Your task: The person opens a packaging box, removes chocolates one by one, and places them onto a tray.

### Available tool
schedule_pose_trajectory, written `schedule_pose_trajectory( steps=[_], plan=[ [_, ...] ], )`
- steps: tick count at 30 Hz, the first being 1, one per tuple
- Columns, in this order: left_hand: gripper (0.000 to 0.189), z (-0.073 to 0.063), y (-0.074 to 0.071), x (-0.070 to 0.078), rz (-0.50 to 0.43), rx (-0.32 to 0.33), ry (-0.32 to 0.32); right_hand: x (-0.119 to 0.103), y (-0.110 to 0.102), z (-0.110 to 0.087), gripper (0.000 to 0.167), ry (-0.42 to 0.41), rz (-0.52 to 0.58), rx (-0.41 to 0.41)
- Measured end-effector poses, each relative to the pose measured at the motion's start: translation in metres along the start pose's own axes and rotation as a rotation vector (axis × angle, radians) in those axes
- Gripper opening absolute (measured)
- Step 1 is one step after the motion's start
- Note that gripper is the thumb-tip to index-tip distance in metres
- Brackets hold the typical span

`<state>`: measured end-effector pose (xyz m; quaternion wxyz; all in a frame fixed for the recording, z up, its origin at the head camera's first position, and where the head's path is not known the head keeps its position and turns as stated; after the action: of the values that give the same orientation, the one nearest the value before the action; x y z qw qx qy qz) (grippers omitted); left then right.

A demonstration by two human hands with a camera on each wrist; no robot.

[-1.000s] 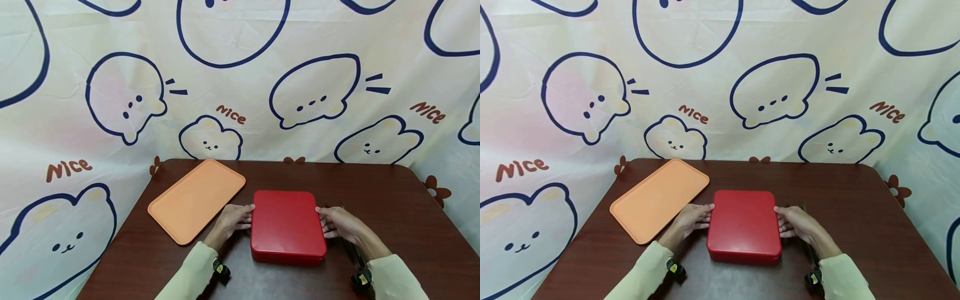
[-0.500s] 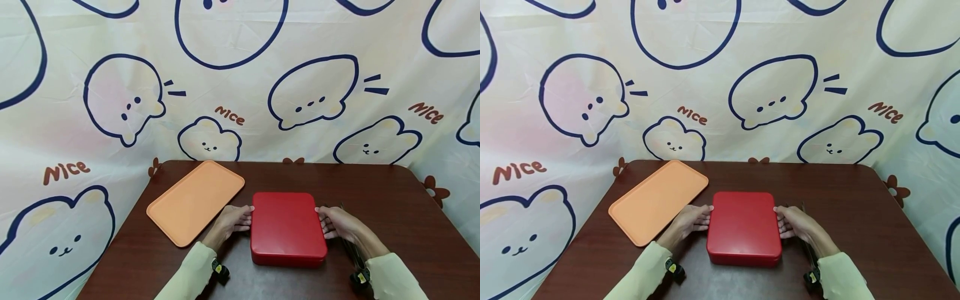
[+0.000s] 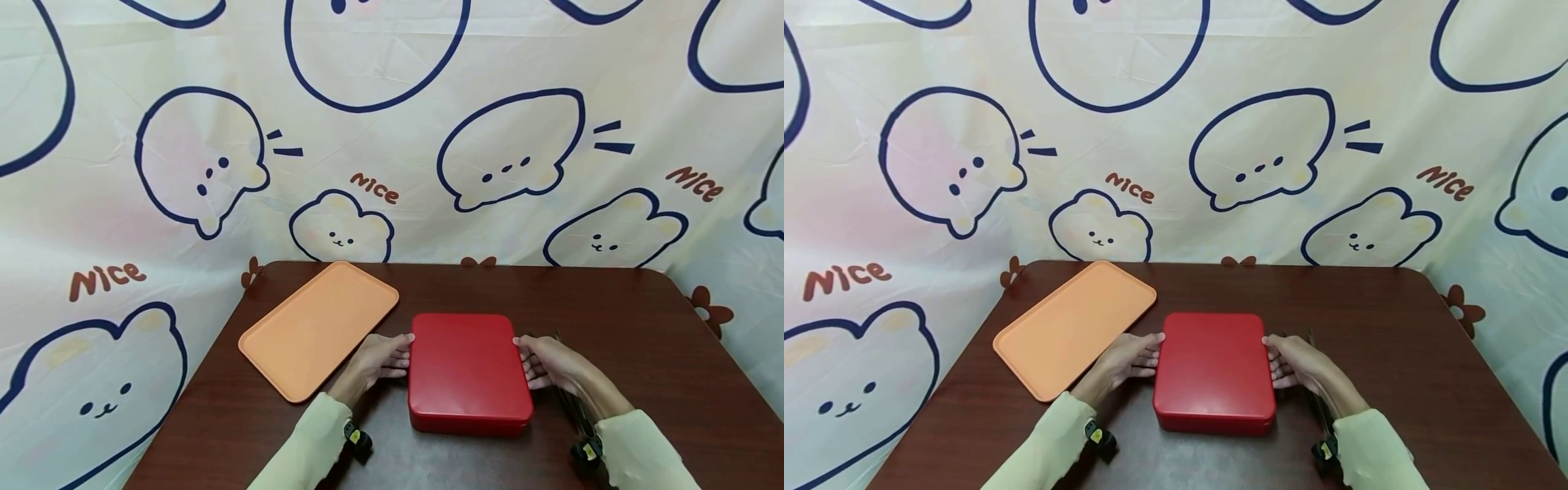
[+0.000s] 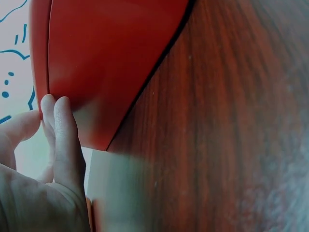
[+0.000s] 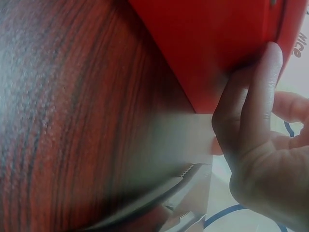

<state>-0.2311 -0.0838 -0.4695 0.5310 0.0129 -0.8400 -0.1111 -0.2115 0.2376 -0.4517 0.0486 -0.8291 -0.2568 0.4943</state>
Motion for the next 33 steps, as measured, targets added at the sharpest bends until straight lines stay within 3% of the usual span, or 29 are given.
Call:
schedule_pose_trajectory(
  steps=[33],
  plan=[
    [0.032,0.0041,0.0022,0.0015,0.031,0.026,-0.019,-0.0027,0.0014,0.002,0.04,-0.003,-0.042,0.0]
  ],
)
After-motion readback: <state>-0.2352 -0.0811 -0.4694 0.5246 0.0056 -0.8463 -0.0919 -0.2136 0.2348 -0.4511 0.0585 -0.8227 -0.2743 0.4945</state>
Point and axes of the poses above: each hand's wrist, its own z-axis towards the middle knuckle, its own y-axis out of the palm, x = y × z, the point moved 2 cm from there along z, towards the middle knuckle, and after that the axes turned 11 degrees about -z, right-handed, at the moved point
